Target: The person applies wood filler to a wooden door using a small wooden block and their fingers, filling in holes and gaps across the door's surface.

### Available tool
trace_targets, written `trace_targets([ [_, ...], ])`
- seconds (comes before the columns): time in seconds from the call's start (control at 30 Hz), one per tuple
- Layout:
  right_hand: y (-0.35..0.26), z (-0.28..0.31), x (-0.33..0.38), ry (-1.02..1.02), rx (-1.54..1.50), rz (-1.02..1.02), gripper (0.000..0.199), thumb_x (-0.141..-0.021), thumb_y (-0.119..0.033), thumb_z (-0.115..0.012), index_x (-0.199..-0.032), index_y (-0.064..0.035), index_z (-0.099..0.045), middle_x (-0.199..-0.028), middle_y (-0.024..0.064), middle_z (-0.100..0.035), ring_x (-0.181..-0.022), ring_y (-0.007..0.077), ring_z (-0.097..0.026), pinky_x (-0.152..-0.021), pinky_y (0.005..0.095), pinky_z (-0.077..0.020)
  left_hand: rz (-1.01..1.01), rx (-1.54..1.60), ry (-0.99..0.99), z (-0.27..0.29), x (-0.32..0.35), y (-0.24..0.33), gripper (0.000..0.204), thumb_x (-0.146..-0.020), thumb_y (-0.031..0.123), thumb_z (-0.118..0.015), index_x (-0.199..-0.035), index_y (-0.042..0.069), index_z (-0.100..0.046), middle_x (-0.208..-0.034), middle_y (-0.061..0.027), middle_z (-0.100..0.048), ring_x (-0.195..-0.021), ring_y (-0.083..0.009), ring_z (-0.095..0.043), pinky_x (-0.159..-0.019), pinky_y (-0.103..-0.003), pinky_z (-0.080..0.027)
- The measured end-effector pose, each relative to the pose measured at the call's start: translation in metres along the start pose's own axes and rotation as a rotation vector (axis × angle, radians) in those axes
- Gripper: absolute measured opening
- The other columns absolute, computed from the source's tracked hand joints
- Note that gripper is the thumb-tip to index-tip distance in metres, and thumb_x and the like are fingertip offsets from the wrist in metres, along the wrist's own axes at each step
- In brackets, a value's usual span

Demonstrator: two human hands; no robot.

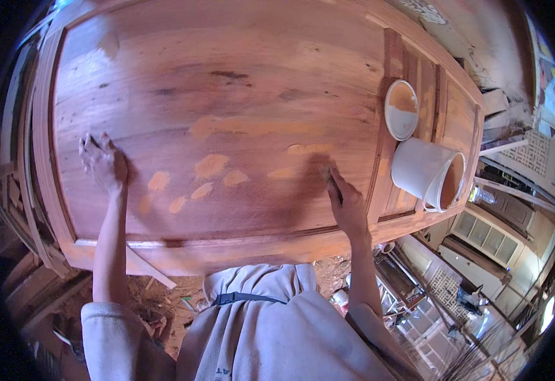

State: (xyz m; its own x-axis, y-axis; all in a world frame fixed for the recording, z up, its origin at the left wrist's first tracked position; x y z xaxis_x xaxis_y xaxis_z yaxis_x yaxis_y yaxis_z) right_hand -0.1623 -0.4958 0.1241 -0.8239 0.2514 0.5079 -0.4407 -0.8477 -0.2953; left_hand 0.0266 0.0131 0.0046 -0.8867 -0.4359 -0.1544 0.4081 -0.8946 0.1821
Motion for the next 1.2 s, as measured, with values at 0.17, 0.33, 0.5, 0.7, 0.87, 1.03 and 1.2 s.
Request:
trace_targets([
  [0.17, -0.082, -0.001, -0.036, -0.05, 0.328, 0.453, 0.046, -0.098, -0.034, -0.055, -0.143, -0.0278, -0.047, -0.082, 0.0151, -0.064, -0.07, 0.0326, -0.068, -0.065, 0.0452, -0.0567, -0.064, 0.005, 0.066, 0.025, -0.025, 0.009, 0.059, -0.101, 0.049, -0.041, -0.142, 0.007, -0.047, -0.15, -0.0189, -0.039, -0.14, -0.0346, -0.035, -0.114, -0.047, -0.027],
  [0.33, -0.089, 0.004, -0.054, -0.201, 0.54, 0.488, 0.046, -0.098, -0.035, -0.053, -0.144, -0.0309, -0.046, -0.086, 0.015, -0.064, -0.065, 0.033, -0.067, -0.061, 0.0463, -0.0566, -0.047, 0.025, 0.039, 0.01, -0.003, 0.001, 0.059, -0.102, 0.049, -0.041, -0.142, 0.006, -0.047, -0.149, -0.0188, -0.04, -0.139, -0.0347, -0.037, -0.113, -0.047, -0.028],
  [0.5, -0.078, -0.001, -0.061, -0.273, 0.566, 0.495, 0.049, -0.098, -0.034, -0.052, -0.146, -0.0336, -0.041, -0.092, 0.0147, -0.064, -0.065, 0.0333, -0.068, -0.06, 0.046, -0.0566, -0.044, 0.024, 0.053, 0.01, -0.01, -0.009, 0.06, -0.101, 0.048, -0.042, -0.141, 0.004, -0.048, -0.149, -0.019, -0.041, -0.138, -0.0348, -0.038, -0.113, -0.047, -0.028],
  [0.7, -0.04, 0.02, -0.06, -0.261, 0.594, 0.385, 0.053, -0.099, -0.037, -0.05, -0.15, -0.0352, -0.034, -0.089, 0.0125, -0.064, -0.065, 0.0342, -0.067, -0.059, 0.0479, -0.0574, -0.092, 0.027, 0.073, 0.007, -0.012, -0.008, 0.06, -0.101, 0.048, -0.043, -0.141, 0.004, -0.048, -0.149, -0.0195, -0.041, -0.138, -0.0347, -0.038, -0.113, -0.048, -0.028],
  [0.87, 0.004, 0.047, -0.066, -0.229, 0.648, 0.326, 0.054, -0.099, -0.034, -0.053, -0.149, -0.029, -0.036, -0.083, 0.0157, -0.066, -0.066, 0.0352, -0.068, -0.06, 0.0481, -0.0584, -0.093, 0.065, 0.073, 0.007, -0.012, -0.009, 0.06, -0.101, 0.048, -0.042, -0.141, 0.004, -0.048, -0.149, -0.0198, -0.041, -0.139, -0.0347, -0.037, -0.114, -0.049, -0.027],
  [1.03, 0.019, 0.079, -0.074, -0.295, 0.298, 0.169, 0.042, -0.101, -0.034, -0.052, -0.139, -0.0165, -0.053, -0.093, 0.0222, -0.069, -0.076, 0.0386, -0.069, -0.067, 0.0502, -0.0557, -0.05, 0.031, 0.073, 0.012, -0.011, -0.006, 0.061, -0.101, 0.049, -0.042, -0.141, 0.004, -0.047, -0.15, -0.0197, -0.04, -0.139, -0.0347, -0.037, -0.114, -0.048, -0.027],
  [1.2, 0.018, 0.033, -0.03, 0.142, -0.283, 0.081, 0.045, -0.099, -0.018, -0.057, -0.144, -0.0137, -0.048, -0.113, 0.0236, -0.067, -0.095, 0.036, -0.07, -0.076, 0.042, -0.0559, -0.059, 0.008, 0.058, 0.011, -0.015, 0.001, 0.061, -0.101, 0.05, -0.041, -0.141, 0.004, -0.047, -0.15, -0.0197, -0.039, -0.139, -0.0348, -0.037, -0.114, -0.048, -0.027],
])
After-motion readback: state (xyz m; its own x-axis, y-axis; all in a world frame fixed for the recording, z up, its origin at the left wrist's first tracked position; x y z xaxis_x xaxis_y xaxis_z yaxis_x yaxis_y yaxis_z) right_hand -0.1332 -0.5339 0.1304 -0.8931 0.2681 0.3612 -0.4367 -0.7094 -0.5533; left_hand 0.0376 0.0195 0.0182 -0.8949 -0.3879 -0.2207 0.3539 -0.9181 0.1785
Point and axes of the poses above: each hand's wrist, its own x-axis away from the middle knuckle, its own z-axis out of the back of the hand, y = z × x, the point moved 3 cm from there along -x, towards the middle knuckle
